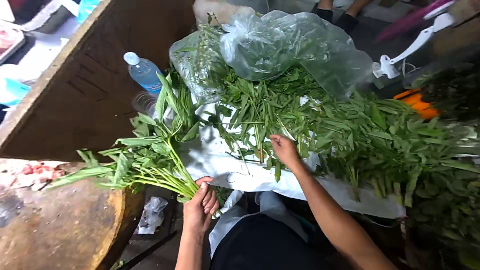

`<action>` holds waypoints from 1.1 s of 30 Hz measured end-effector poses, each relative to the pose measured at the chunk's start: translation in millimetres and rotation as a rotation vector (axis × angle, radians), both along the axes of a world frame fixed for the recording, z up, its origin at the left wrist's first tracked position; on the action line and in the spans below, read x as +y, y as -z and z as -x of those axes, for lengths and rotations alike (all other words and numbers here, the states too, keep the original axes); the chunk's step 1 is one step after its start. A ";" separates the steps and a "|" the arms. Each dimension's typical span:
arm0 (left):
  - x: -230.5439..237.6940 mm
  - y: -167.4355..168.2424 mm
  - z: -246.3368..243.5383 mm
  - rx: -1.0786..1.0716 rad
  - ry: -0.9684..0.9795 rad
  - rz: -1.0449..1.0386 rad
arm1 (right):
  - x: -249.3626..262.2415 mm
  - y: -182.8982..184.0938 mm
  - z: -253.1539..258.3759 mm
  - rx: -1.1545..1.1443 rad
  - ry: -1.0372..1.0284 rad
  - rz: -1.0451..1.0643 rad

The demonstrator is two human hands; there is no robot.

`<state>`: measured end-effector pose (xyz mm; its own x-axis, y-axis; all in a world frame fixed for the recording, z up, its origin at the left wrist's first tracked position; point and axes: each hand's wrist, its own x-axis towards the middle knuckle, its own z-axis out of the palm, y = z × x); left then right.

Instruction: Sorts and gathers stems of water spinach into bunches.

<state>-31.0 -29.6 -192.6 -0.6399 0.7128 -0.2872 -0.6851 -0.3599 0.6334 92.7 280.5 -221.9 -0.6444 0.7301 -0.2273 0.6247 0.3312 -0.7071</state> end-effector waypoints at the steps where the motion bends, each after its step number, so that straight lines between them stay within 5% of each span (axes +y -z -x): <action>1: 0.2 -0.8 0.0 -0.011 -0.002 -0.010 | 2.1 1.4 11.2 0.028 0.015 -0.048; 6: -0.9 -4.6 2.6 -0.040 -0.035 -0.055 | 9.3 1.9 68.1 0.145 -0.006 -0.232; 11: -9.4 -9.6 5.3 -0.024 -0.100 -0.068 | 17.7 31.1 98.8 -0.192 -0.303 -0.380; 20: -16.4 0.9 4.5 -0.038 -0.197 -0.038 | -21.6 -5.5 36.0 0.021 -0.115 0.049; 24: -8.7 -0.2 6.9 -0.031 -0.186 -0.041 | -29.9 10.8 16.7 -0.002 0.097 -0.047; 28: -1.5 -2.4 10.6 -0.020 -0.157 -0.021 | -36.3 21.4 21.3 -0.110 -0.033 -0.120; 33: 4.8 -4.6 8.9 -0.015 -0.127 0.008 | -62.6 25.1 57.4 -0.324 -0.332 0.163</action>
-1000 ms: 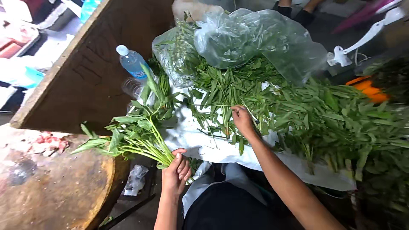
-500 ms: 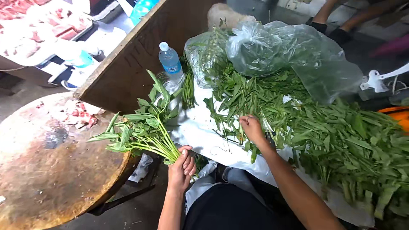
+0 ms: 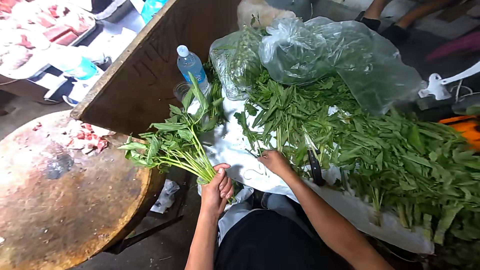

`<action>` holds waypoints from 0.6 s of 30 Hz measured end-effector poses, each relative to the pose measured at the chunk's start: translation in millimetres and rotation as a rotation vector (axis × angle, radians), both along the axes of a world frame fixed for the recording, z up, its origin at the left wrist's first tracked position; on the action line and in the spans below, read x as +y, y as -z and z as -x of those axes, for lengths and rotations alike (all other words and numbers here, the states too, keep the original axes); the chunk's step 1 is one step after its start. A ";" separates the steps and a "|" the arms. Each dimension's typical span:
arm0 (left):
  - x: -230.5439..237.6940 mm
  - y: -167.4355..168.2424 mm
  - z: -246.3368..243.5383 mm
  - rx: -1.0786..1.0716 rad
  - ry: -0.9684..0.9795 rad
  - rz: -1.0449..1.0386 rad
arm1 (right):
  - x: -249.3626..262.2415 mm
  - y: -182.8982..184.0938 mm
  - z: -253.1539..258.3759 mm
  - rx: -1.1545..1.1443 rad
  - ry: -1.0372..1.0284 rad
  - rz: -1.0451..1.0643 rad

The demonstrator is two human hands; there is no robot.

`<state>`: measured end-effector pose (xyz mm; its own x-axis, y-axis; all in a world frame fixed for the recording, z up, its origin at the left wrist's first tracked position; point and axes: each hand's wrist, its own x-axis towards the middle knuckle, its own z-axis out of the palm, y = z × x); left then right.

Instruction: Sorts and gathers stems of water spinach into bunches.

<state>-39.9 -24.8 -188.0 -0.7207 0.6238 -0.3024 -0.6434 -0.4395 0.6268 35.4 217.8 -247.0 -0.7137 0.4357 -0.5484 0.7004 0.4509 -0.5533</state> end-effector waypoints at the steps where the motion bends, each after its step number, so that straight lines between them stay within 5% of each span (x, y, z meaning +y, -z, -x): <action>1: 0.4 -0.4 -0.5 0.001 0.006 0.001 | -2.6 4.0 3.5 0.000 0.011 0.031; 7: -8.6 1.9 -4.0 0.003 -0.023 0.024 | 0.8 -9.2 -19.3 0.226 0.249 0.301; 13: -9.1 6.7 -2.7 -0.018 -0.044 0.018 | -1.7 -29.3 -29.2 0.274 0.147 0.299; 18: -5.6 4.2 -0.8 -0.009 -0.030 0.021 | 39.8 -4.4 -18.5 0.238 0.291 -0.139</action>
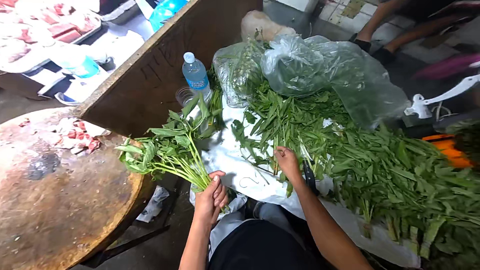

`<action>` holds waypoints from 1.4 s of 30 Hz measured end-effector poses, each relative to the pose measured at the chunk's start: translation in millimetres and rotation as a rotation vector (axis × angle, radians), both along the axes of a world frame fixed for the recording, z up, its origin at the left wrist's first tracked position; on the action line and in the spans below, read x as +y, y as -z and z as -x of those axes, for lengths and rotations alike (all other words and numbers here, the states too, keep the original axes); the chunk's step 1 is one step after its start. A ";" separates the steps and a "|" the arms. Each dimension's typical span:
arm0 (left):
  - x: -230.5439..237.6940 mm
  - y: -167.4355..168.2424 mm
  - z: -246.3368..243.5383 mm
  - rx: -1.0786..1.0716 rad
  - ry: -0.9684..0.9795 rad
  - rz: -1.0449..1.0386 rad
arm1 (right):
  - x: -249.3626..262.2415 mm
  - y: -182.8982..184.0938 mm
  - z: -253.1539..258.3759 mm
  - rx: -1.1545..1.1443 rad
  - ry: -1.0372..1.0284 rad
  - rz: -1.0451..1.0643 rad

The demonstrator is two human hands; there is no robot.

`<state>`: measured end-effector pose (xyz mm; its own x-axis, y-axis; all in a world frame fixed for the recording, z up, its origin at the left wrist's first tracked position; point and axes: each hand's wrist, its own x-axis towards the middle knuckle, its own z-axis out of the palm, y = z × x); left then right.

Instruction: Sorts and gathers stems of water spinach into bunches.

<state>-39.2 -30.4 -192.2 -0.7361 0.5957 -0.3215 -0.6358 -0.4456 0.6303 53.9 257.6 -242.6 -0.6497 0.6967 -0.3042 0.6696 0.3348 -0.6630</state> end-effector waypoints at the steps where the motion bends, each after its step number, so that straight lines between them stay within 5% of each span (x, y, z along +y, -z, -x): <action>1: 0.9 0.8 0.3 0.009 0.005 0.006 | 11.5 5.4 2.7 -0.092 0.019 -0.047; 5: 2.3 1.3 -0.6 0.012 0.010 0.019 | 22.0 6.8 16.2 -0.351 -0.041 -0.047; 12: -1.9 6.2 -1.5 -0.008 -0.009 0.031 | 26.3 -13.8 -11.5 0.324 0.303 0.393; 18: 5.1 -3.3 -6.1 0.185 0.099 0.326 | 24.5 -38.5 -43.2 0.714 0.161 0.691; 28: 24.2 -14.0 -6.0 0.381 0.254 0.401 | 21.8 -53.9 -54.8 0.906 0.166 0.378; 32: 37.2 11.3 -5.3 0.098 0.246 0.310 | 19.1 -59.0 -50.1 0.573 0.217 0.134; 36: 52.3 64.7 -8.1 -0.213 0.353 0.520 | 25.5 -26.8 -49.9 0.053 -0.084 0.069; 38: 49.4 74.0 -13.2 -0.237 0.421 0.552 | 25.9 -15.3 -62.6 -0.004 -0.155 0.030; 42: 42.9 62.1 -22.0 -0.173 0.389 0.467 | 31.9 -9.7 -101.6 -0.138 0.178 -0.210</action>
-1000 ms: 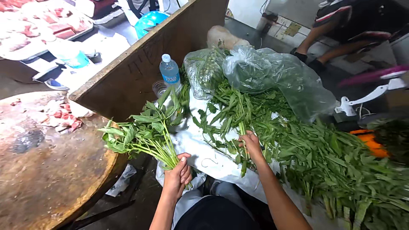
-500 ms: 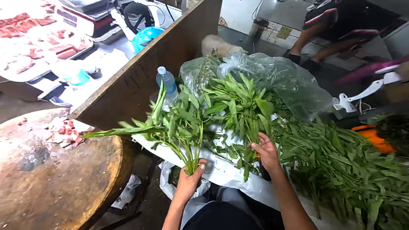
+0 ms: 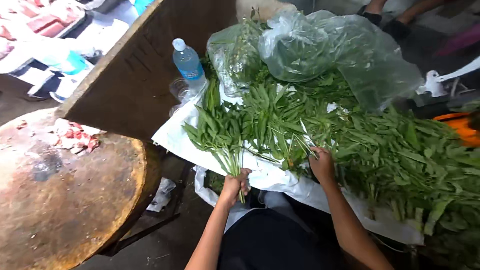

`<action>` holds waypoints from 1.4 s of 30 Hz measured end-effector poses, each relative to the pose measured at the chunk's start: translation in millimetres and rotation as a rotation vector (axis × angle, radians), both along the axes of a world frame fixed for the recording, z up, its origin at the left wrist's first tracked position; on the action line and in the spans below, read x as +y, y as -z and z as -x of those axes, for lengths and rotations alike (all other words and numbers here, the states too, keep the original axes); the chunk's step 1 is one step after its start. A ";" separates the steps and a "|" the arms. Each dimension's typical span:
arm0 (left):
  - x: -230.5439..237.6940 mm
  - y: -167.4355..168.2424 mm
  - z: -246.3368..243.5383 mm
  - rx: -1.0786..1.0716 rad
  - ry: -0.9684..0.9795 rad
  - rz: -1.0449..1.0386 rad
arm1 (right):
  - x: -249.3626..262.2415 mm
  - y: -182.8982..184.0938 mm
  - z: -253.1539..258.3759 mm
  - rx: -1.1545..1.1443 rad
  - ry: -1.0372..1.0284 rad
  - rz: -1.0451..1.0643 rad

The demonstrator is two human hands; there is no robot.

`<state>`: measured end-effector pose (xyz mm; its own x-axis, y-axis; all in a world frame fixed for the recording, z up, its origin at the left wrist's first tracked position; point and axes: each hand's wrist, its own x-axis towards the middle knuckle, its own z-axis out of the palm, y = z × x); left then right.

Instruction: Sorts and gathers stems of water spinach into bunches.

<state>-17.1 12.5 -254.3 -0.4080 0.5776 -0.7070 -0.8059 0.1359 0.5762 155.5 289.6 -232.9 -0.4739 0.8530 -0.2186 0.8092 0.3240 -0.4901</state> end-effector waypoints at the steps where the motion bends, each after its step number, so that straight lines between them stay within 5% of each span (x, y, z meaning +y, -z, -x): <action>1: -0.8 -3.3 0.4 0.006 -0.027 -0.034 | 2.8 2.0 -7.6 -0.069 0.063 0.006; 12: 14.7 -12.1 10.3 0.015 -0.055 -0.073 | 15.3 -1.0 1.4 -0.403 0.003 0.136; 17: 14.7 -9.2 5.7 -0.003 -0.070 -0.045 | 9.2 -35.4 -49.5 -0.294 0.043 0.436; 22: 13.6 -8.0 7.5 -0.011 -0.085 -0.060 | -37.9 -19.0 -123.0 -0.091 -0.062 0.726; 42: 14.7 -4.7 10.6 0.004 -0.074 -0.047 | -37.2 -44.3 -142.9 -0.362 -0.167 0.634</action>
